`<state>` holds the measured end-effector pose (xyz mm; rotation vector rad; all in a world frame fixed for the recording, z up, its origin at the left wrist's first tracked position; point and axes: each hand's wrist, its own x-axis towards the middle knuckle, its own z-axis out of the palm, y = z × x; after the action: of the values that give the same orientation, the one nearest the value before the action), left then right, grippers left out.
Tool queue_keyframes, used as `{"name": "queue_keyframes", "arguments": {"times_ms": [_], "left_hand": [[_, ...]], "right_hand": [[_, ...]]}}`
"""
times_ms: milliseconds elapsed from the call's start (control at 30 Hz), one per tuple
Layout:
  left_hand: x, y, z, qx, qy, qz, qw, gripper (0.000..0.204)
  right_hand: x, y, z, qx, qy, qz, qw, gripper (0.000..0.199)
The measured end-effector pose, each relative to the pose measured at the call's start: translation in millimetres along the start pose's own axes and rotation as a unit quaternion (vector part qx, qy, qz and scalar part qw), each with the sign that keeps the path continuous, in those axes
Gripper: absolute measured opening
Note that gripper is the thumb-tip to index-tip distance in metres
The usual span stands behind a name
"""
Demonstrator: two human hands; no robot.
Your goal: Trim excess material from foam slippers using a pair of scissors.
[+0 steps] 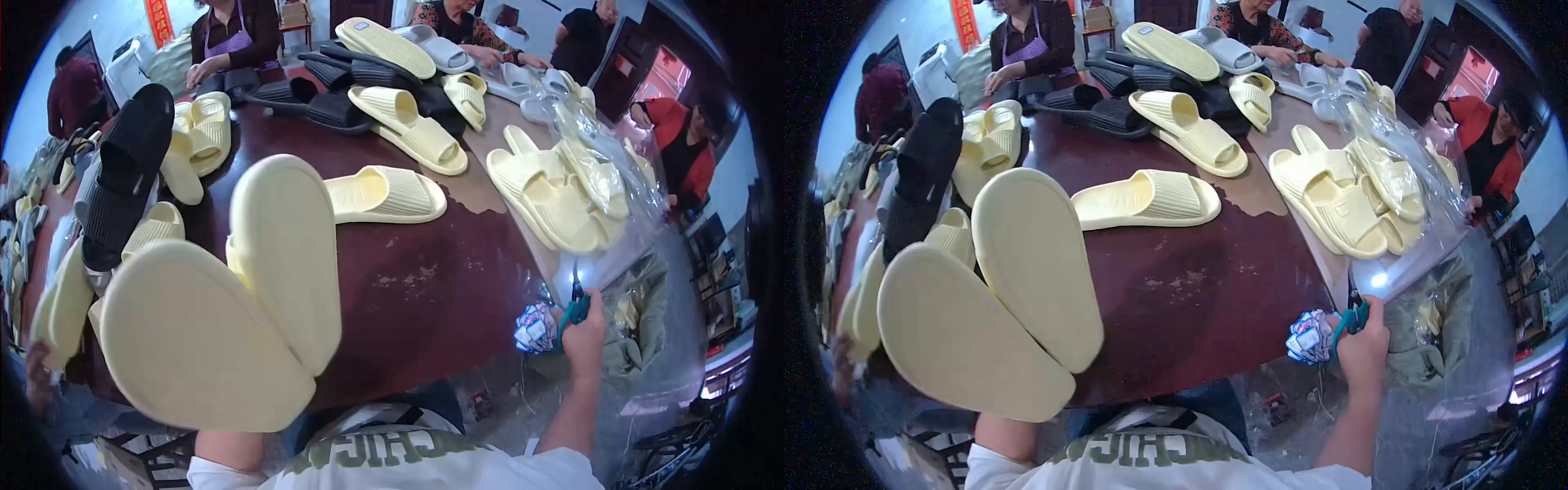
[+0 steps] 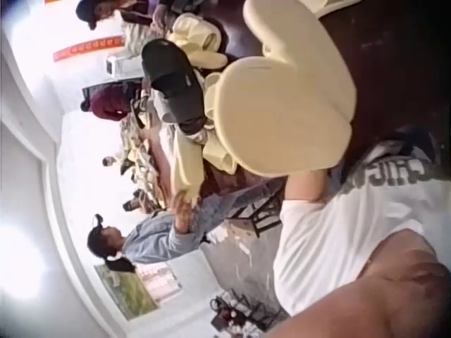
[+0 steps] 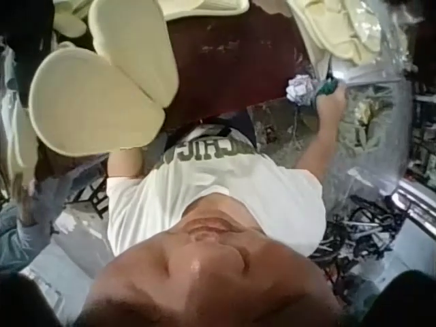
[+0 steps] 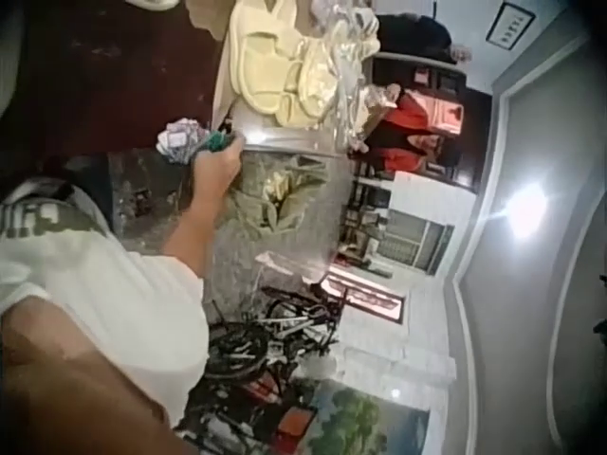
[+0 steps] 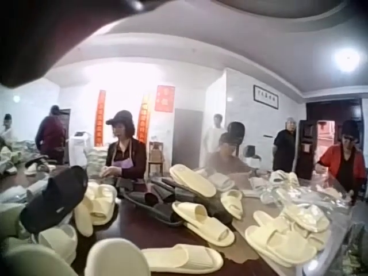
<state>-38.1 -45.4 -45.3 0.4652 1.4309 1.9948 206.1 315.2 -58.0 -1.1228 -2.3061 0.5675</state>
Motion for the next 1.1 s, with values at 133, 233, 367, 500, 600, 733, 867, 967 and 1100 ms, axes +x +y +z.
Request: {"name": "queue_keyframes", "arguments": {"times_ms": [133,233,367,500,600,733,867,967,1100], "left_hand": [[-12.8,7.3,12.3,0.058,0.013,-0.032,0.998,0.040],[-21.1,10.9,26.6,0.083,-0.001,-0.060,0.995,0.039],[-4.1,19.2,47.1,0.648,-0.177,0.316,0.670,0.033],[-4.3,5.1,40.6,0.704,-0.188,0.304,0.614,0.042],[-8.8,-6.0,27.2,0.737,-0.096,0.311,0.593,0.048],[-17.0,-17.5,12.3,0.692,-0.049,0.187,0.696,0.059],[-15.6,-13.0,0.1,0.695,-0.038,0.153,0.701,0.051],[-12.6,-1.1,-4.0,0.710,-0.123,0.050,0.692,0.045],[-14.8,-0.6,-20.7,0.657,-0.132,0.073,0.738,0.035]], "right_hand": [[-16.2,-35.4,9.2,0.358,-0.047,-0.044,0.931,0.036],[-31.2,-75.5,26.8,0.556,-0.211,-0.014,0.804,0.040],[-36.8,-115.1,56.4,0.626,-0.294,0.093,0.717,0.036],[-39.0,-121.2,80.9,0.402,-0.289,-0.102,0.863,0.031],[-40.4,-117.7,87.1,0.396,-0.268,-0.049,0.877,0.029],[-39.6,-103.9,91.0,0.413,-0.228,-0.001,0.882,0.027],[-43.0,-87.3,96.4,0.380,-0.214,-0.032,0.899,0.025],[-44.5,-81.8,93.9,0.369,-0.218,-0.027,0.903,0.024],[-39.8,-83.2,92.0,0.439,-0.223,0.059,0.868,0.025]]}}
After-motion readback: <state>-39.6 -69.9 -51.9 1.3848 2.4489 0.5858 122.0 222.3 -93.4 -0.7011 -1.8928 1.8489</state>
